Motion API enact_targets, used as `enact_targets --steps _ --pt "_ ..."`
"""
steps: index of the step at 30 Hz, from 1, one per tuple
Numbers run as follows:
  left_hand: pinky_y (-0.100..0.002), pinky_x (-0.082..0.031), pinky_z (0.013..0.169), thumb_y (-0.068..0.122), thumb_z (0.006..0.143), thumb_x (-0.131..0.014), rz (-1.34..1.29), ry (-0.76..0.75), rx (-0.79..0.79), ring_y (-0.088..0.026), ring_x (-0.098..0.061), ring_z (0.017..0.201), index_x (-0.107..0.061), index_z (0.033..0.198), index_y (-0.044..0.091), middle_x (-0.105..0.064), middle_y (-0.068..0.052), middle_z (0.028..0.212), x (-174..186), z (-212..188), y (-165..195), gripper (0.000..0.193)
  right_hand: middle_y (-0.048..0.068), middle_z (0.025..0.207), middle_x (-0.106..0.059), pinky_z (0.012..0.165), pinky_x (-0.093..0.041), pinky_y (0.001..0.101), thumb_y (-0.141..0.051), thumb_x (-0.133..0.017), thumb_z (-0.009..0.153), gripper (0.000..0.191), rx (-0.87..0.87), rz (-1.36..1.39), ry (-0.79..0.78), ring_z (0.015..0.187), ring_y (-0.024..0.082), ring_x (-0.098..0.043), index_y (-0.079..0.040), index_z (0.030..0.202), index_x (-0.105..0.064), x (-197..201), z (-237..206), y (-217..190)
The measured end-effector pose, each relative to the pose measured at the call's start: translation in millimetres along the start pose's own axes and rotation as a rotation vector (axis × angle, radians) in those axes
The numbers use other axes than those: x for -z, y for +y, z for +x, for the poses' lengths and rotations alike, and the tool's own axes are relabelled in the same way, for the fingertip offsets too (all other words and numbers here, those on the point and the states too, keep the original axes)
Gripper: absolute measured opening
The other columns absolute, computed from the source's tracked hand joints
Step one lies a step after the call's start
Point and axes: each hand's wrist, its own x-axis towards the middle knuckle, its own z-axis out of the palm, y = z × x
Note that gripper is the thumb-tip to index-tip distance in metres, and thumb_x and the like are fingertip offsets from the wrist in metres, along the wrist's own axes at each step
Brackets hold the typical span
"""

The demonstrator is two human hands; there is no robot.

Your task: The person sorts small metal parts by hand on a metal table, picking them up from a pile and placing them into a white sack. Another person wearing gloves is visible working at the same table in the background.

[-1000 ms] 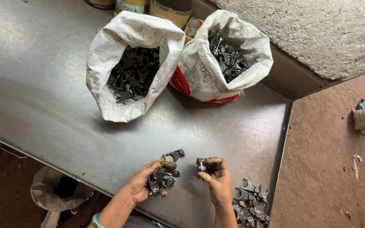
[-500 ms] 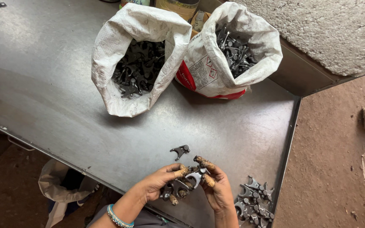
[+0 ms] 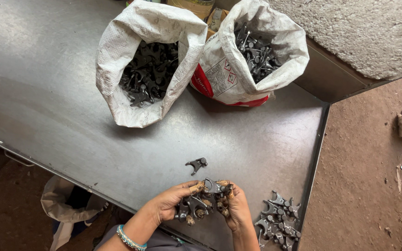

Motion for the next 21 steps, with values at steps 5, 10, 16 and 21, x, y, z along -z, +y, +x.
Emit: enact_targets --steps 5,10,16,21 --pt "-0.039 -0.068 0.071 0.017 0.097 -0.066 0.005 0.04 -0.005 -0.022 -0.078 0.092 -0.057 0.142 0.007 -0.076 -0.012 0.115 0.0 -1.1 1.6 0.047 -0.001 0.074 -0.068 0.04 -0.043 0.0174 -0.03 -0.083 0.081 0.039 0.029 -0.01 -0.006 0.052 0.002 -0.057 -0.003 0.105 -0.069 -1.1 -2.6 -2.3" --pt "-0.039 -0.067 0.068 0.021 0.098 -0.065 0.022 -0.001 -0.032 -0.022 -0.078 0.09 -0.058 0.142 0.007 -0.076 -0.01 0.113 1.4 -2.9 3.7 0.047 0.001 0.074 -0.067 0.039 -0.04 0.0193 -0.021 -0.083 0.08 0.035 0.07 -0.115 -0.002 0.054 0.007 -0.061 -0.003 0.106 -0.068 1.1 -5.0 -4.2" --pt "-0.04 -0.066 0.064 0.027 0.098 -0.064 0.031 0.054 -0.04 -0.021 -0.077 0.087 -0.06 0.14 0.012 -0.076 -0.008 0.109 2.2 -2.7 4.9 0.045 0.002 0.074 -0.067 0.038 -0.04 0.02 -0.016 -0.081 0.084 0.031 0.086 -0.157 -0.012 0.053 0.008 -0.06 -0.001 0.108 -0.068 6.5 0.1 -0.9" --pt "-0.041 -0.066 0.064 0.034 0.1 -0.06 0.058 0.016 -0.057 -0.022 -0.077 0.087 -0.062 0.135 0.01 -0.076 -0.011 0.108 7.3 -4.4 4.1 0.042 0.003 0.073 -0.065 0.038 -0.038 0.0188 -0.017 -0.081 0.086 0.028 0.116 -0.2 -0.069 0.052 0.006 -0.056 0.001 0.106 -0.072 1.2 -1.4 -1.3"
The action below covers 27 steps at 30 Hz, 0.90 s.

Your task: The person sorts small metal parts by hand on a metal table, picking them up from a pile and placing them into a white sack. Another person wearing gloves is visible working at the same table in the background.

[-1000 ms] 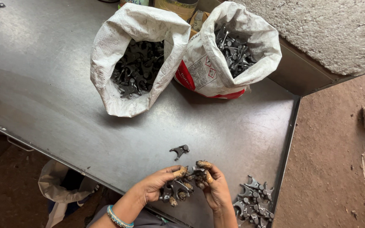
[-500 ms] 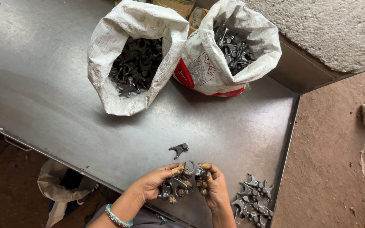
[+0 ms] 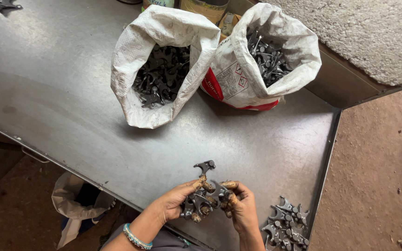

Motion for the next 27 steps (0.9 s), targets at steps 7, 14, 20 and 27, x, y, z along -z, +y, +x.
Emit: enact_targets --steps 7,14,20,27 --pt "-0.045 -0.067 0.074 0.026 0.1 -0.06 -0.154 -0.122 -0.026 -0.027 -0.076 0.096 -0.064 0.131 0.007 -0.075 -0.013 0.113 4.5 -4.8 -0.8 0.037 0.006 0.101 -0.071 0.062 -0.05 0.0299 -0.003 -0.08 0.081 0.019 0.399 -0.75 0.091 0.08 0.017 -0.064 -0.004 0.101 -0.077 -44.1 26.5 -30.3" --pt "-0.044 -0.066 0.074 0.024 0.099 -0.061 -0.197 -0.127 -0.104 -0.03 -0.076 0.096 -0.061 0.134 0.003 -0.074 -0.02 0.114 12.8 -20.0 10.6 0.041 0.01 0.11 -0.068 0.093 -0.054 0.0336 0.005 -0.08 0.07 0.046 0.409 -1.15 0.054 0.106 0.027 -0.066 -0.009 0.112 -0.068 -69.3 56.1 -27.4" --pt "-0.042 -0.066 0.064 0.025 0.098 -0.06 -0.163 -0.138 -0.17 -0.03 -0.077 0.089 -0.06 0.134 0.003 -0.074 -0.023 0.113 19.1 -28.5 23.3 0.042 0.006 0.107 -0.075 0.09 -0.058 0.0324 0.003 -0.082 0.076 0.042 0.375 -0.817 0.125 0.101 0.023 -0.074 -0.008 0.112 -0.064 -46.9 46.5 -22.4" --pt "-0.044 -0.065 0.057 0.028 0.101 -0.06 -0.164 -0.197 -0.121 -0.031 -0.076 0.087 -0.058 0.136 0.001 -0.073 -0.025 0.115 14.2 -20.7 22.6 0.045 0.007 0.09 -0.072 0.063 -0.053 0.0313 -0.014 -0.067 0.089 0.043 -0.065 0.229 0.149 0.088 0.024 -0.073 -0.029 0.129 -0.06 -21.1 20.9 -20.5"
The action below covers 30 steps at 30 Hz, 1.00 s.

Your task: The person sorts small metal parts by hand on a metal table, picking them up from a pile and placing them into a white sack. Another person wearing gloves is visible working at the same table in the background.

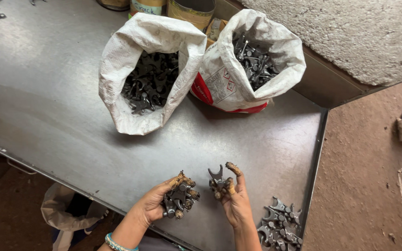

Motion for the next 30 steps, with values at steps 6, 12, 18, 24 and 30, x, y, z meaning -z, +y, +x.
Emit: enact_targets --steps 6,12,18,24,30 --pt "-0.044 -0.065 0.056 0.027 0.098 -0.057 0.026 -0.017 0.04 -0.031 -0.077 0.09 -0.059 0.136 0.004 -0.073 -0.023 0.116 -0.3 4.1 -7.6 0.044 0.008 0.083 -0.07 0.056 -0.048 0.0305 -0.022 -0.062 0.102 0.022 -0.105 0.237 -0.059 0.068 0.017 -0.062 -0.006 0.117 -0.062 14.0 4.1 4.6" --pt "-0.045 -0.065 0.058 0.028 0.099 -0.058 0.039 0.03 0.023 -0.03 -0.076 0.089 -0.06 0.136 0.004 -0.073 -0.022 0.115 -2.4 0.9 -8.0 0.044 0.005 0.07 -0.067 0.046 -0.044 0.0269 -0.024 -0.059 0.1 0.034 -0.155 0.183 -0.067 0.055 0.013 -0.057 0.002 0.12 -0.067 17.2 4.4 3.5" --pt "-0.045 -0.066 0.062 0.035 0.098 -0.064 0.128 0.036 -0.019 -0.027 -0.076 0.088 -0.067 0.134 0.004 -0.075 -0.016 0.112 -3.1 5.7 -15.4 0.047 0.007 0.065 -0.067 0.041 -0.042 0.024 -0.02 -0.059 0.101 0.035 -0.158 0.062 -0.255 0.047 0.01 -0.058 0.011 0.114 -0.066 2.0 -9.3 1.0" --pt "-0.044 -0.067 0.08 0.029 0.106 -0.067 0.008 0.074 -0.076 -0.026 -0.075 0.104 -0.064 0.14 0.004 -0.071 -0.014 0.126 6.5 15.0 -25.5 0.042 0.011 0.067 -0.071 0.04 -0.038 0.025 -0.013 -0.06 0.095 0.031 -0.112 -0.429 -0.221 0.047 0.011 -0.058 -0.001 0.124 -0.064 -32.9 -8.2 7.0" --pt "-0.044 -0.066 0.067 0.039 0.099 -0.058 -0.12 0.045 -0.161 -0.028 -0.075 0.09 -0.063 0.136 0.008 -0.072 -0.02 0.122 3.1 12.4 11.9 0.049 0.014 0.069 -0.072 0.04 -0.038 0.0258 -0.018 -0.06 0.094 0.036 -0.035 -0.408 -0.27 0.048 0.014 -0.058 -0.002 0.126 -0.064 -23.2 1.3 -7.2"
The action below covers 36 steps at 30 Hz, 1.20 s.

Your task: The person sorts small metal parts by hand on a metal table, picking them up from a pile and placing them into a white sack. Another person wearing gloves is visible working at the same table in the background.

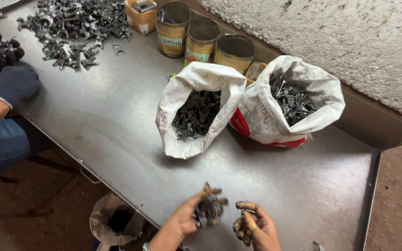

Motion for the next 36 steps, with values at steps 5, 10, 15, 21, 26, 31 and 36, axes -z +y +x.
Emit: enact_targets --steps 5,10,15,21,26,31,36 --pt "-0.041 -0.064 0.072 0.035 0.105 -0.053 0.101 0.046 -0.601 -0.025 -0.071 0.091 -0.062 0.132 0.005 -0.072 -0.019 0.119 -46.9 22.1 82.3 0.041 0.018 0.076 -0.073 0.051 -0.049 0.0296 -0.018 -0.057 0.097 0.036 -0.012 0.145 0.002 0.057 0.018 -0.064 0.003 0.125 -0.064 19.2 0.1 3.3" --pt "-0.053 -0.058 0.093 0.03 0.102 -0.049 0.109 0.228 -0.997 -0.028 -0.062 0.118 -0.049 0.14 0.013 -0.056 -0.011 0.137 -112.4 69.8 145.8 0.041 0.021 0.078 -0.075 0.055 -0.054 0.0331 -0.017 -0.057 0.097 0.034 -0.067 0.127 0.129 0.058 0.02 -0.066 0.006 0.12 -0.068 11.8 3.5 2.2" --pt "-0.041 -0.03 0.121 0.029 0.103 -0.044 0.281 0.043 -0.887 -0.018 -0.032 0.149 -0.013 0.161 0.028 -0.032 0.005 0.162 -145.4 109.7 164.5 0.066 0.024 0.076 -0.076 0.054 -0.054 0.035 -0.016 -0.057 0.098 0.032 -0.053 0.118 0.164 0.057 0.022 -0.067 0.009 0.113 -0.07 -6.7 7.0 -8.9" --pt "-0.034 -0.036 0.117 0.021 0.101 -0.052 0.668 0.128 -1.006 -0.018 -0.047 0.141 -0.04 0.155 0.005 -0.051 -0.007 0.153 -101.1 64.9 142.5 0.057 0.02 0.078 -0.076 0.055 -0.053 0.0331 -0.013 -0.056 0.098 0.032 -0.094 0.073 0.158 0.059 0.02 -0.066 0.008 0.116 -0.071 -11.5 9.0 -10.8" --pt "-0.028 -0.058 0.081 0.004 0.092 -0.069 0.848 0.426 -1.204 -0.012 -0.066 0.096 -0.067 0.122 -0.001 -0.07 -0.007 0.11 -38.5 -22.8 105.7 0.03 0.021 0.081 -0.076 0.057 -0.053 0.0322 -0.014 -0.056 0.097 0.032 -0.078 0.074 0.043 0.063 0.021 -0.069 0.006 0.119 -0.068 -11.1 14.7 1.7" --pt "-0.025 -0.057 0.077 0.005 0.092 -0.073 0.921 0.796 -1.449 -0.01 -0.066 0.091 -0.071 0.109 -0.001 -0.072 -0.004 0.106 14.9 -118.6 105.1 0.018 0.017 0.081 -0.076 0.052 -0.05 0.0318 -0.021 -0.051 0.1 0.035 -0.059 -0.13 -0.042 0.063 0.018 -0.066 0.005 0.117 -0.068 -12.8 16.2 15.1" --pt "-0.023 -0.054 0.077 0.01 0.094 -0.075 0.835 0.992 -1.606 -0.007 -0.065 0.088 -0.072 0.105 0.0 -0.072 -0.002 0.099 35.3 -168.5 110.5 0.015 0.018 0.085 -0.075 0.057 -0.049 0.0315 -0.018 -0.053 0.102 0.033 -0.01 -0.218 -0.168 0.067 0.017 -0.064 0.006 0.119 -0.068 -30.4 27.3 27.8"
